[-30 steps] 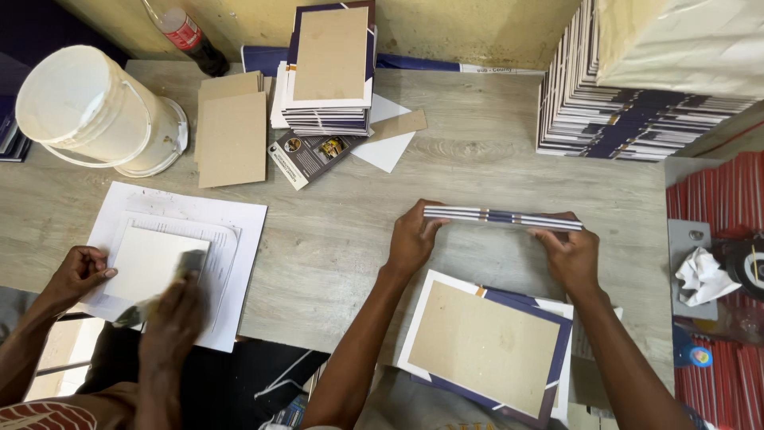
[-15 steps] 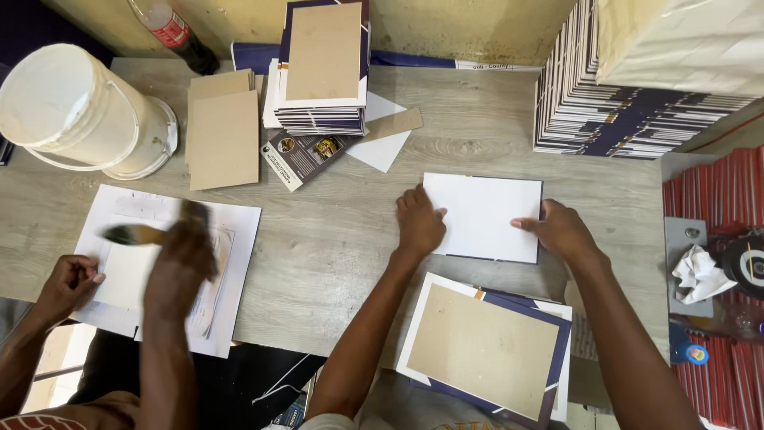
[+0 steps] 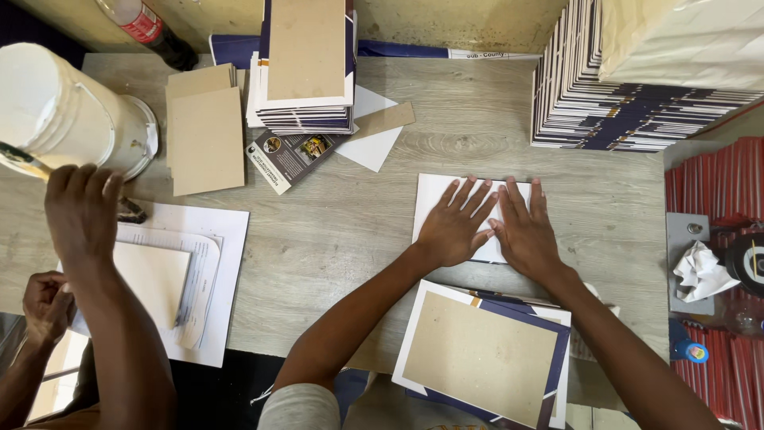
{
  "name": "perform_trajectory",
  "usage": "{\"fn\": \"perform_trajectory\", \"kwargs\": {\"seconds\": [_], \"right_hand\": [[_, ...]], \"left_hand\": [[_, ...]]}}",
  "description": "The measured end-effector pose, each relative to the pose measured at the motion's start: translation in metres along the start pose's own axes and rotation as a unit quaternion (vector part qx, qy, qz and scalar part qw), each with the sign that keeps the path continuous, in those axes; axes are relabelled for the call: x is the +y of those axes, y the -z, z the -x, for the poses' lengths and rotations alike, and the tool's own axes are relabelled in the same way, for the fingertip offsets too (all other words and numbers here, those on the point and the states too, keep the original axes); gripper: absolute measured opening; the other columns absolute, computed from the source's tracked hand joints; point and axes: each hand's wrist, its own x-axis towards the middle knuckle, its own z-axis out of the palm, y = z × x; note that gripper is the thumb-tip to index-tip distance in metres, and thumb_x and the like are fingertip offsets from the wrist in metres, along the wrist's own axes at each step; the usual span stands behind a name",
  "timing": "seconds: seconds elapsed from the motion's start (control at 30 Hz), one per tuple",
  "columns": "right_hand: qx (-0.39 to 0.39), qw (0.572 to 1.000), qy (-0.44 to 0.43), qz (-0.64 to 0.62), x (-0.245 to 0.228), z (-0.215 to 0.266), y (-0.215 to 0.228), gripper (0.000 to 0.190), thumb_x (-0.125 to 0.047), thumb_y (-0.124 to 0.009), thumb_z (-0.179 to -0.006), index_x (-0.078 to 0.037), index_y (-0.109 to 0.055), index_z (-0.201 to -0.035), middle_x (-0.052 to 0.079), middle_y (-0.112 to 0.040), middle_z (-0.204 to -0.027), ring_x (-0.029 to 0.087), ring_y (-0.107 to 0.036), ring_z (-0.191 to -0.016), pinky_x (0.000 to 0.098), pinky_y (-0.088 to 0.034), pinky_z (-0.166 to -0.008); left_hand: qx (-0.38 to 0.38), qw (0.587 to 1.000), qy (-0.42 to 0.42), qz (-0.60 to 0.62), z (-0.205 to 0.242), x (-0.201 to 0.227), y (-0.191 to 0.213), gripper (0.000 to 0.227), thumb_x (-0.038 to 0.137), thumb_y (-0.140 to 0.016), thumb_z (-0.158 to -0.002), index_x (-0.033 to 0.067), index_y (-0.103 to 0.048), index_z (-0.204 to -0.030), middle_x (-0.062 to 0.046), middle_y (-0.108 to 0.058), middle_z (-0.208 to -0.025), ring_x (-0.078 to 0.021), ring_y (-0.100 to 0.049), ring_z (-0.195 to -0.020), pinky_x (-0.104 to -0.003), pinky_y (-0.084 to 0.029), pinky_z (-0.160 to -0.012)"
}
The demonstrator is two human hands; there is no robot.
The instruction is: The person assembles books by placing white paper sheets into book covers. They smooth the paper with their hands and use a white cloth to wipe the surface of the assembled books. The finished books are stacked on the table.
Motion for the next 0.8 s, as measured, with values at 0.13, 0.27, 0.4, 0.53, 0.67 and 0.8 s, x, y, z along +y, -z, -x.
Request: {"fn": "perform_trajectory", "kwargs": {"seconds": [0.13,0.27,0.4,0.53,0.67,0.8], "right_hand": [[0.03,0.999,0.0,-0.014,0.001,0.001,-0.003,0.068,-0.043,-0.029,-0.12,0.002,-0.031,-0.171,0.022,-0.024,-0.181,0.053,-0.01,-0.164,0.0631,-0.011,-0.134],[0.005,1.0,-0.02,-0.005,0.016,0.004,-0.011,0.08,-0.058,-0.024,-0.117,0.0,-0.025,-0.173,0.021,-0.02,-0.182,0.044,-0.008,-0.168,0.0567,-0.002,-0.137],[-0.016,0.999,-0.024,0.016,0.028,0.012,-0.008,0.091,-0.067,-0.026,-0.113,0.0,-0.02,-0.173,0.023,-0.013,-0.183,0.042,-0.007,-0.169,0.0558,-0.001,-0.137],[-0.033,0.998,-0.029,0.046,0.039,0.019,-0.008,0.093,-0.07,-0.022,-0.112,0.0,-0.017,-0.174,0.024,-0.013,-0.183,0.041,-0.008,-0.169,0.0543,-0.002,-0.138],[-0.009,0.993,-0.085,-0.077,0.02,0.049,0.043,0.088,-0.061,-0.025,-0.113,0.003,-0.02,-0.173,0.028,-0.015,-0.181,0.044,-0.012,-0.167,0.0558,-0.008,-0.137],[0.187,0.884,-0.175,-0.392,-0.004,0.145,0.059,0.056,-0.022,-0.037,-0.118,0.005,-0.042,-0.167,0.032,-0.046,-0.165,0.047,-0.041,-0.153,0.0551,-0.037,-0.127]], "left_hand": [[-0.019,1.0,0.008,0.015,-0.002,0.0,0.002,0.077,0.057,-0.017,-0.114,0.0093,-0.022,-0.175,-0.017,-0.019,-0.183,-0.0373,-0.012,-0.171,-0.055,-0.005,-0.138],[-0.04,0.996,0.071,0.046,0.002,-0.009,0.005,0.081,0.058,-0.019,-0.113,0.0057,-0.017,-0.175,-0.02,-0.016,-0.183,-0.036,-0.01,-0.171,-0.053,-0.002,-0.139],[-0.03,0.991,0.128,0.034,0.017,-0.025,0.004,0.084,0.06,-0.018,-0.112,0.0035,-0.016,-0.175,-0.024,-0.014,-0.183,-0.0367,-0.008,-0.171,-0.051,-0.003,-0.139],[-0.001,0.986,0.156,0.058,0.027,-0.025,-0.006,0.088,0.062,-0.021,-0.113,-0.0018,-0.018,-0.173,-0.025,-0.014,-0.182,-0.0385,-0.009,-0.171,-0.05,-0.003,-0.14],[0.081,0.962,0.169,0.199,0.023,-0.039,-0.029,0.091,0.063,-0.031,-0.111,-0.0016,-0.014,-0.173,-0.027,-0.01,-0.182,-0.0423,-0.005,-0.17,-0.054,-0.004,-0.139],[0.266,0.85,0.209,0.403,0.066,-0.046,-0.034,0.084,0.047,-0.05,-0.115,-0.0026,-0.017,-0.173,-0.034,-0.011,-0.179,-0.0522,-0.009,-0.165,-0.059,-0.006,-0.137]]}}
